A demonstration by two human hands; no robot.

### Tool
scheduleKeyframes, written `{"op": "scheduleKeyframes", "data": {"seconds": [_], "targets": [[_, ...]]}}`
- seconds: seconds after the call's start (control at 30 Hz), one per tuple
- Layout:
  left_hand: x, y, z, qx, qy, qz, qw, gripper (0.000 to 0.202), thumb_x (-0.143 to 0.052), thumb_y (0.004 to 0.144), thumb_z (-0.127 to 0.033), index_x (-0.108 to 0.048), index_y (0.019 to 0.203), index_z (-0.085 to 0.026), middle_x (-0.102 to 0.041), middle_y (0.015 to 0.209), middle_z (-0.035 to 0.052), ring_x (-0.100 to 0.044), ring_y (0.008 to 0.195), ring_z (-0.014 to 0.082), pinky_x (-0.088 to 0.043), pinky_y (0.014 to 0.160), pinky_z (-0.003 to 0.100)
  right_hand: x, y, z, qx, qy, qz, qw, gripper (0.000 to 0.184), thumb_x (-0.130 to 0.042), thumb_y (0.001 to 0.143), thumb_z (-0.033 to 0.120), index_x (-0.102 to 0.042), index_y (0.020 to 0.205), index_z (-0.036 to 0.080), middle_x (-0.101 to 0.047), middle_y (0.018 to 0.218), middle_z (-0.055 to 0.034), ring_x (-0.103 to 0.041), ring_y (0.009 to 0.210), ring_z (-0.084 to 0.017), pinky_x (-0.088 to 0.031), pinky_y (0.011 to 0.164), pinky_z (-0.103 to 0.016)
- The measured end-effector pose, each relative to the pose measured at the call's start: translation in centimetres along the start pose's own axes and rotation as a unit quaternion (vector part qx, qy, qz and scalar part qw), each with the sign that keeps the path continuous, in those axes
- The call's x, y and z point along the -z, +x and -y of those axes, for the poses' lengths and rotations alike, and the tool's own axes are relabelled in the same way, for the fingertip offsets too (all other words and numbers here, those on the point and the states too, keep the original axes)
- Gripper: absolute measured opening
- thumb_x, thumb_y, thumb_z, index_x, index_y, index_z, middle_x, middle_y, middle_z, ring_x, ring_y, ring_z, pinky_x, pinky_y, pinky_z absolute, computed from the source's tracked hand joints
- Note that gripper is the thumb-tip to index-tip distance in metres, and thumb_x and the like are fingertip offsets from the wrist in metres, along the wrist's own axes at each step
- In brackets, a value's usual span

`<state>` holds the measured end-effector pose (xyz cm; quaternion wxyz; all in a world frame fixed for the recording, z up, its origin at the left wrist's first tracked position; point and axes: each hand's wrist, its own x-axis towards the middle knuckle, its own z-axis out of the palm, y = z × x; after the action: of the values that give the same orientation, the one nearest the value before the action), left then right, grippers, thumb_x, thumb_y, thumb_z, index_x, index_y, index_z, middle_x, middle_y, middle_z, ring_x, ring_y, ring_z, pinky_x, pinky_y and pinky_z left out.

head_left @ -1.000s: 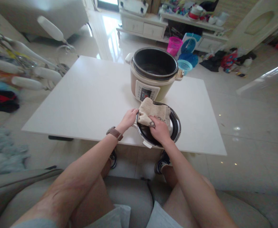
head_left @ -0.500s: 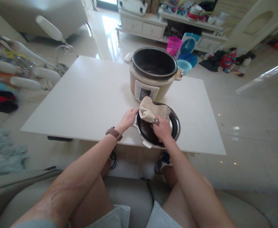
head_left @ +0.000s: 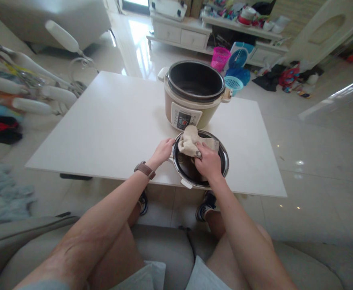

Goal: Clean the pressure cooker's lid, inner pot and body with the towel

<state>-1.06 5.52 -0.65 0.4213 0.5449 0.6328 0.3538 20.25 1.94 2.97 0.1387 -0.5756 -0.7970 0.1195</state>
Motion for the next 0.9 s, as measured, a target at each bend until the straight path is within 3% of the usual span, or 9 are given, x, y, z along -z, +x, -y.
{"op": "scheduleKeyframes", "data": {"seconds": [0.17,0.4,0.5,0.63,0.7,0.8,0.9], "targets": [[-0.1,-0.1,0.1,0.020,-0.037,-0.003,0.999,0.033,-0.048,0.094,-0.038,-0.056,0.068,-0.020,-0.061,0.072,0.0005,-0.051,0.077,0.0189,-0.039,0.074,0.033,-1.2,0.2,0.6,0.000,-0.004,0.082,0.997,0.063,-0.055,0.091,0.020,-0.060,0.154,0.022,-0.058,0.162,-0.0065,-0.050,0.154,-0.032,-0.047,0.122,-0.049],[-0.1,0.0,0.5,0.038,-0.047,-0.001,0.998,0.030,-0.053,0.091,-0.038,-0.059,0.067,-0.020,-0.056,0.067,-0.0011,-0.048,0.071,0.0177,-0.036,0.070,0.033,-0.1,0.2,0.4,-0.012,0.020,0.129,0.991,0.059,-0.052,0.092,0.019,-0.066,0.148,0.031,-0.063,0.158,0.0015,-0.051,0.154,-0.028,-0.050,0.120,-0.044],[-0.2,0.0,0.5,0.039,-0.047,-0.002,0.998,0.030,-0.053,0.091,-0.037,-0.057,0.066,-0.020,-0.055,0.067,-0.0014,-0.047,0.071,0.0174,-0.035,0.068,0.033,0.6,0.1,0.2,-0.019,0.038,0.140,0.989,0.050,-0.053,0.092,0.023,-0.074,0.137,0.033,-0.070,0.149,-0.0002,-0.061,0.144,-0.030,-0.053,0.114,-0.043],[-0.1,0.1,0.3,0.039,-0.042,-0.003,0.998,0.030,-0.052,0.092,-0.036,-0.057,0.067,-0.020,-0.056,0.069,-0.0015,-0.049,0.072,0.0174,-0.036,0.070,0.032,1.1,0.2,-1.1,-0.051,0.124,0.135,0.982,0.031,-0.058,0.088,0.032,-0.083,0.103,0.023,-0.084,0.110,-0.0072,-0.077,0.107,-0.032,-0.058,0.097,-0.043],[-0.1,0.0,0.2,0.035,-0.038,-0.001,0.999,0.030,-0.052,0.093,-0.036,-0.058,0.068,-0.020,-0.058,0.070,-0.0011,-0.050,0.074,0.0178,-0.038,0.072,0.032,1.2,0.4,-2.1,-0.069,0.238,0.115,0.962,0.027,-0.063,0.081,0.035,-0.082,0.094,0.020,-0.084,0.098,-0.0060,-0.076,0.099,-0.030,-0.058,0.094,-0.043],[0.0,-0.1,0.1,0.032,-0.029,0.000,0.999,0.032,-0.052,0.094,-0.038,-0.059,0.069,-0.020,-0.060,0.071,-0.0004,-0.051,0.075,0.0184,-0.039,0.073,0.033,1.1,0.9,-3.6,-0.128,0.404,0.050,0.905,0.031,-0.070,0.070,0.036,-0.079,0.093,0.017,-0.082,0.095,-0.0049,-0.075,0.095,-0.029,-0.060,0.092,-0.042],[0.1,-0.2,-0.2,0.032,-0.030,-0.003,0.999,0.034,-0.051,0.096,-0.039,-0.059,0.069,-0.020,-0.062,0.072,0.0005,-0.053,0.077,0.0193,-0.041,0.075,0.033,1.2,1.3,-5.1,-0.190,0.483,-0.076,0.851,0.028,-0.069,0.067,0.037,-0.074,0.088,0.019,-0.078,0.087,-0.0046,-0.075,0.088,-0.027,-0.062,0.083,-0.041]]}}
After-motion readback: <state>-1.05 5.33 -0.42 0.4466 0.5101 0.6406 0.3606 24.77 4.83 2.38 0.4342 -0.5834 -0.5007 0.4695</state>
